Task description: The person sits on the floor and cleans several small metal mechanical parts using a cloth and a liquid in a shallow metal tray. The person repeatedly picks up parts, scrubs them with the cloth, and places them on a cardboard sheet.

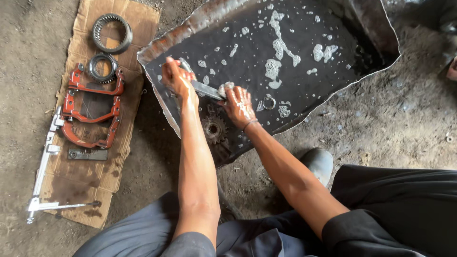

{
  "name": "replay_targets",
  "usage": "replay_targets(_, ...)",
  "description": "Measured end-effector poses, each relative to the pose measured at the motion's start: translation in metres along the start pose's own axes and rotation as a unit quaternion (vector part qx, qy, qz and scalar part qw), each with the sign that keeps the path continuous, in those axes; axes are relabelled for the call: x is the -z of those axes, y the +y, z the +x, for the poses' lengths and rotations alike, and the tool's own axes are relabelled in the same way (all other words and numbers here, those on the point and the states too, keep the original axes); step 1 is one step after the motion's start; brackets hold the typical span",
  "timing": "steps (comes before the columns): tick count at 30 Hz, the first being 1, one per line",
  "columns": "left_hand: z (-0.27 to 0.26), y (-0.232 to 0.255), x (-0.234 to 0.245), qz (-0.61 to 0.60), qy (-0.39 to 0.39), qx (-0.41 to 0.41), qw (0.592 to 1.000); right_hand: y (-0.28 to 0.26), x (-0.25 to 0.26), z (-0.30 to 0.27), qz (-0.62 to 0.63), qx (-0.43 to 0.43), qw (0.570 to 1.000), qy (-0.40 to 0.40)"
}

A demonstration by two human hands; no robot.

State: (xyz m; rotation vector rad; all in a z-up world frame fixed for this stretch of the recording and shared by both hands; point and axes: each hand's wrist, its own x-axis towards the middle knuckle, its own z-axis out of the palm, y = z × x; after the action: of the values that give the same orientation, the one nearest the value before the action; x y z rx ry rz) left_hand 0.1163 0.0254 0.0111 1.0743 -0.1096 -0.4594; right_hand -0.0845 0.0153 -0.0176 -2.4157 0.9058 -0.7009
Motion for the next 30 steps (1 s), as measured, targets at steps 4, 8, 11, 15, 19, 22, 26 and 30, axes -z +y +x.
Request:
replay_targets(4,0.013,-0.015,0.0,-0.014,0.107,0.025,0.994,0.023,-0.001,-0.01,-0.014,-0.034,0.998,-0.047)
replay_targets(8,0.002,-0.036,-0.009,-0.059,0.107,0.054,0.991,0.038,0.007,-0.007,-0.045,-0.023,0.999,-0.003)
replay_targets(11,-0.017,-0.047,-0.012,-0.047,0.171,0.115,0.977,0.039,0.018,-0.008,-0.018,-0.068,0.996,-0.061)
replay_targets(15,-0.006,-0.03,-0.01,-0.087,0.238,0.108,0.961,0.033,0.038,0.006,0.036,0.022,0.999,-0.017)
replay_targets(19,0.024,0.018,0.0,-0.178,0.15,0.065,0.97,0.016,0.058,0.04,0.151,0.026,0.988,0.031)
replay_targets(22,0.031,0.051,0.001,-0.279,-0.009,0.076,0.957,0.007,0.083,0.061,0.313,-0.034,0.948,-0.037)
replay_targets(26,0.026,0.067,-0.002,-0.321,-0.122,0.072,0.937,0.005,0.112,0.071,0.562,-0.179,0.798,-0.121)
replay_targets(30,0.009,0.058,-0.008,-0.385,-0.151,0.111,0.904,0.01,0.112,0.066,0.58,-0.177,0.794,-0.033)
